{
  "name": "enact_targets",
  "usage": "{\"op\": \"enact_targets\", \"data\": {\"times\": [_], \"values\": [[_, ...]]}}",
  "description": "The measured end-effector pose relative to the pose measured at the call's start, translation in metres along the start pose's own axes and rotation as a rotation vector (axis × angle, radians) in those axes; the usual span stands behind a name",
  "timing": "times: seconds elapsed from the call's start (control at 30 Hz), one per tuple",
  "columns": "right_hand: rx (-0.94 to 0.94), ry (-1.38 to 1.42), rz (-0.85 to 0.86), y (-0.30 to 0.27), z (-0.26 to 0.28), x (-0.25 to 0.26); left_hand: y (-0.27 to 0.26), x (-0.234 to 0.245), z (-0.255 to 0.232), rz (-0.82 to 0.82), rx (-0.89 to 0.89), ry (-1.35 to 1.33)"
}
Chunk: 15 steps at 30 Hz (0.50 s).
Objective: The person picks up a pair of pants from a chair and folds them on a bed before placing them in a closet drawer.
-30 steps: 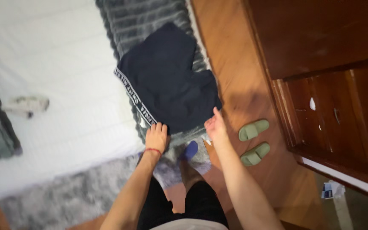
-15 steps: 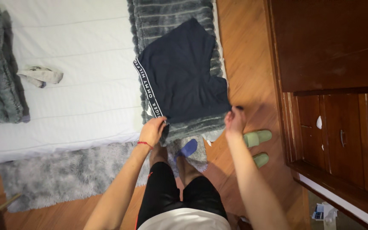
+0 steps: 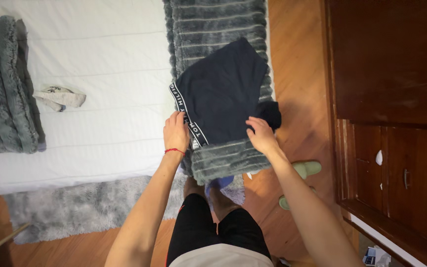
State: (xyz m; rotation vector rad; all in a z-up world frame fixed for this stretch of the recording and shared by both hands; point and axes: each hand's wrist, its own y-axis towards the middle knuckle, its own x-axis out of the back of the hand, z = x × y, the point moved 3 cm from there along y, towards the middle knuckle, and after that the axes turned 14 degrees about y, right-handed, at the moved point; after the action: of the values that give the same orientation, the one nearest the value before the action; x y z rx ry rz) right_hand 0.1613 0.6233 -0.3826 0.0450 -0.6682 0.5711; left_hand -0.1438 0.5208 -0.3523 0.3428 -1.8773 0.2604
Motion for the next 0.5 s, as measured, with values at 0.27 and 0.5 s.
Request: {"op": "enact_targets", "data": {"times": [0.27, 0.5], "values": [[0.073, -0.09, -0.087, 0.059, 0.026, 0.016, 0.091, -0.008, 0.021, 0.045, -0.051, 0.102], [0.341, -0.396, 0.073, 0.186, 0.072, 0.003, 0.143, -0.022, 0.022, 0.091, -0.158, 0.046]]}}
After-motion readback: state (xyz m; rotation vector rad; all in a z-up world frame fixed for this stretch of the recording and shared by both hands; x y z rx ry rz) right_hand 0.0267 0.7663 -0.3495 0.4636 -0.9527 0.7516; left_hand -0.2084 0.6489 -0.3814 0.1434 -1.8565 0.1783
